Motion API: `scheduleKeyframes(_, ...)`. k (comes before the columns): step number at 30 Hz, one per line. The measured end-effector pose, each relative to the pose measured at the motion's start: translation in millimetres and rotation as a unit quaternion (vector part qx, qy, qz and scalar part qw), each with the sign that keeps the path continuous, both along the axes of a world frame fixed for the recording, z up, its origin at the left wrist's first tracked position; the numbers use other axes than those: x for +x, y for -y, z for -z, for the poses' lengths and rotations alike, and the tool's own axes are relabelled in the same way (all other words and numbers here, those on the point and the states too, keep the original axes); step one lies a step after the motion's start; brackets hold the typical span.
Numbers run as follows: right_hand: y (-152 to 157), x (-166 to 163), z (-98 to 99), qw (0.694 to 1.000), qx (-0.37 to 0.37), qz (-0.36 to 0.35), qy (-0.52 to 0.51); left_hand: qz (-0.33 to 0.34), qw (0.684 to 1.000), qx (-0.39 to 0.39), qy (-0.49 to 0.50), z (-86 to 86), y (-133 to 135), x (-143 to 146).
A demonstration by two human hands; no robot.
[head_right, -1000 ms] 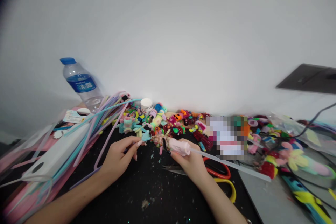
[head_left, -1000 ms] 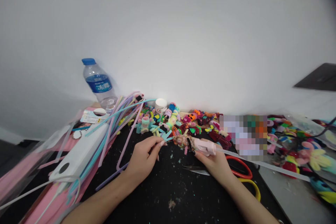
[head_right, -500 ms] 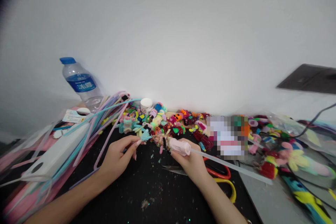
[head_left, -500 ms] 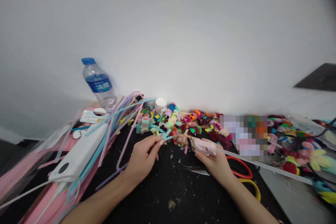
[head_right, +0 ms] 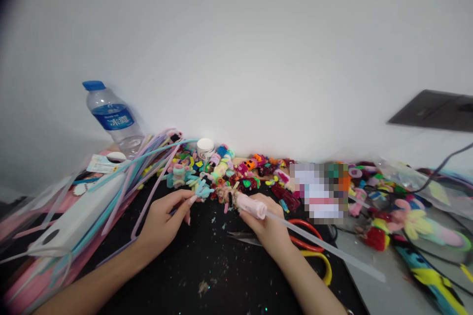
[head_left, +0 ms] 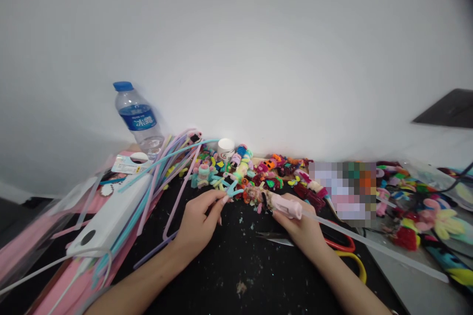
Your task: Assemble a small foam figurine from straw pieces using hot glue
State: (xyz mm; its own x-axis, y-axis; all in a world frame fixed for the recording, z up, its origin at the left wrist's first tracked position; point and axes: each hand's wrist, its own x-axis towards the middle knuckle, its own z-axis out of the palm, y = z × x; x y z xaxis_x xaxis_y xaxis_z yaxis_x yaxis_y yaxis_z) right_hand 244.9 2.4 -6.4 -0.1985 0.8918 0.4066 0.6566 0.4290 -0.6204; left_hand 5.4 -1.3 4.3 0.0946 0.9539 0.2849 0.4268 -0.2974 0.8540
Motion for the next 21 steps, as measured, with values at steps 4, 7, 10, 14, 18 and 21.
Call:
scheduleKeyframes(4, 0, 3, 2.2, 1.000, 0.000, 0.019, 0.019, -0.007, 1.000, -0.018, 0.023, -0.6, 0, 0)
scheduleKeyframes(7, -2, 4, 3.6, 0.998, 0.007, 0.055, 0.030, -0.004, 0.998, -0.042, 0.049, -1.3, 1, 0)
scheduleKeyframes(10, -7, 5, 6.4, 0.992, 0.012, 0.119, 0.041, 0.009, 0.994, -0.072, 0.076, -3.1, 1, 0)
scheduleKeyframes(14, -14, 7, 11.9, 0.980, 0.045, 0.164, 0.107, 0.038, 0.989, -0.101, 0.097, -5.1, 1, 1)
scheduleKeyframes(18, -14, 6, 16.9, 0.962, 0.041, 0.199, 0.183, 0.073, 0.985, -0.117, 0.107, -4.4, 1, 1)
scheduleKeyframes(21, -13, 5, 16.5, 0.954, 0.019, 0.215, 0.207, 0.088, 0.982, -0.124, 0.114, -4.1, 2, 0)
